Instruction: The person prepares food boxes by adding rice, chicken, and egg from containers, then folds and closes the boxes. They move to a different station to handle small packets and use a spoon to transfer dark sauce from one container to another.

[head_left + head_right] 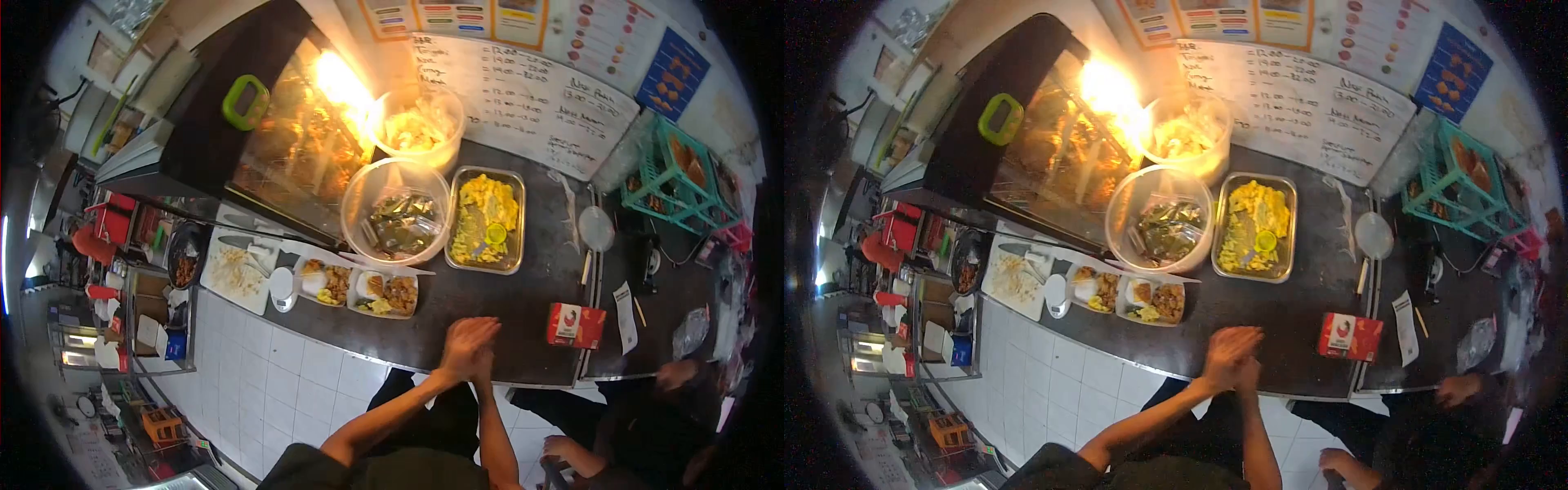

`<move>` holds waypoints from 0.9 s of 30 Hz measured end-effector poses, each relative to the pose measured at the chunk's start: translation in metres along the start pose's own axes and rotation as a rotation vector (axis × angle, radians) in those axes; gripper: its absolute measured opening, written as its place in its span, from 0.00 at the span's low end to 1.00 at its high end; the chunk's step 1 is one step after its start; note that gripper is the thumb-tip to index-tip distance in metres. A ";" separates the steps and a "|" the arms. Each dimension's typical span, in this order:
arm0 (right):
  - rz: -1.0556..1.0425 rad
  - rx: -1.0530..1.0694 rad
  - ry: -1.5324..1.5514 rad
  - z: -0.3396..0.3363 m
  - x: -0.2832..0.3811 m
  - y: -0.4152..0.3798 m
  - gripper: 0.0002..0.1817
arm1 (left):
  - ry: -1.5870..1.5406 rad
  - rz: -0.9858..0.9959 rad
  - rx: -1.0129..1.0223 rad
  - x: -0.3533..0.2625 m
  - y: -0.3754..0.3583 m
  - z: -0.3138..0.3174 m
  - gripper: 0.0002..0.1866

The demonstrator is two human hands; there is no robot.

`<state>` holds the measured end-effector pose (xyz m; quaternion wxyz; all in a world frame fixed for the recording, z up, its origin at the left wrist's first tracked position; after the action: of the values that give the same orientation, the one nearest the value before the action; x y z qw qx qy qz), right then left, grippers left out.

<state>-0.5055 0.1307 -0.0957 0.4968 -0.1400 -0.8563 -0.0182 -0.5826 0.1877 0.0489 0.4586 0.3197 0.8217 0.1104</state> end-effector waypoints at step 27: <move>-0.005 -0.075 -0.370 0.025 0.096 0.014 0.09 | -0.330 -0.870 -0.095 0.216 -0.206 -0.058 0.19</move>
<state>-0.5682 0.1694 -0.0275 0.3252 -0.1574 -0.9321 -0.0255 -0.7990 0.1704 -0.1645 0.6010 -0.0624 0.7896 -0.1070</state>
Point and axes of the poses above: each hand's wrist, its own y-axis towards the middle knuckle, its own z-axis out of the palm, x = y × z, the point moved 8 cm from there along y, towards the middle knuckle, and after that the axes turned 6 degrees about z, right-handed, at the moved point
